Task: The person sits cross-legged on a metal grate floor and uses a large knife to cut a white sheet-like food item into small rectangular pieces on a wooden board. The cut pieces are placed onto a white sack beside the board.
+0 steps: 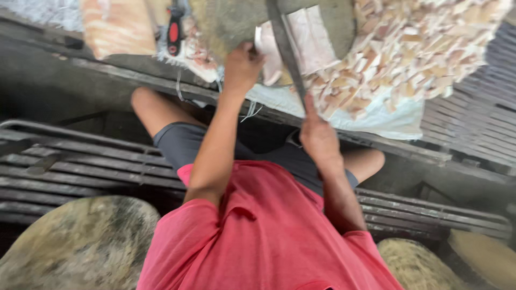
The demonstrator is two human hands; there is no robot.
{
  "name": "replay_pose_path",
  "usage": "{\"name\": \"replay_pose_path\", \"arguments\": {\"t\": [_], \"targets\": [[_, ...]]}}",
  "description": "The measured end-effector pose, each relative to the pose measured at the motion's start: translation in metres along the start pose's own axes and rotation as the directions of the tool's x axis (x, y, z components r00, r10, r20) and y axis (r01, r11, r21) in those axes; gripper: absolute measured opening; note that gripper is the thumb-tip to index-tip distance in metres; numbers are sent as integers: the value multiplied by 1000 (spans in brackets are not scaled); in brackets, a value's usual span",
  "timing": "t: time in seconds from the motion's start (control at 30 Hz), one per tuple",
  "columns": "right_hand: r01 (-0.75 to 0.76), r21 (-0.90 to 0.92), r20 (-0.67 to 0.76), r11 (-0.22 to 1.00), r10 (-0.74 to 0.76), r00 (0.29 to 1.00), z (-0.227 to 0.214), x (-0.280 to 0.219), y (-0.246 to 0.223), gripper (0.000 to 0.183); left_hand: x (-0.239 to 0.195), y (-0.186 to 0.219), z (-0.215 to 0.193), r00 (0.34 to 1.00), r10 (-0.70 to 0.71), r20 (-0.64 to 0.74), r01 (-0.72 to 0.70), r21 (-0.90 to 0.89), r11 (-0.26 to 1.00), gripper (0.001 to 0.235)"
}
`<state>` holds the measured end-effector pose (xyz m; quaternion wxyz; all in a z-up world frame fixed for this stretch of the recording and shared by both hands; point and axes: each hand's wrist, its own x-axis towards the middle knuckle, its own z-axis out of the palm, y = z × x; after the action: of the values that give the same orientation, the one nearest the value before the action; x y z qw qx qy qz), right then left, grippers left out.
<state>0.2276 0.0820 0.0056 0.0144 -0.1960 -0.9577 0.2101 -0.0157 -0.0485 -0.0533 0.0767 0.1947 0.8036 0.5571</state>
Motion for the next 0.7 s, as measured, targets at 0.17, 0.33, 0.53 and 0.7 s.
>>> {"name": "replay_pose_path", "arguments": {"t": [0.17, 0.33, 0.53, 0.7], "targets": [[-30, 172, -161, 985, 59, 985, -30, -3, 8, 67, 7, 14, 25, 998, -60, 12, 55, 276, 960, 50], [-200, 109, -158, 974, 216, 963, -48, -13, 21, 63, 2, 6, 62, 998, -42, 43, 28, 291, 956, 49], [-211, 169, -14, 963, 216, 976, -54, -16, 34, 64, 5, 31, 70, 982, -147, 119, 160, -105, 982, 68], [-174, 274, -25, 946, 188, 982, -56, -15, 46, 58, 9, 40, 72, 978, -160, 134, 206, -491, 847, 75]]}}
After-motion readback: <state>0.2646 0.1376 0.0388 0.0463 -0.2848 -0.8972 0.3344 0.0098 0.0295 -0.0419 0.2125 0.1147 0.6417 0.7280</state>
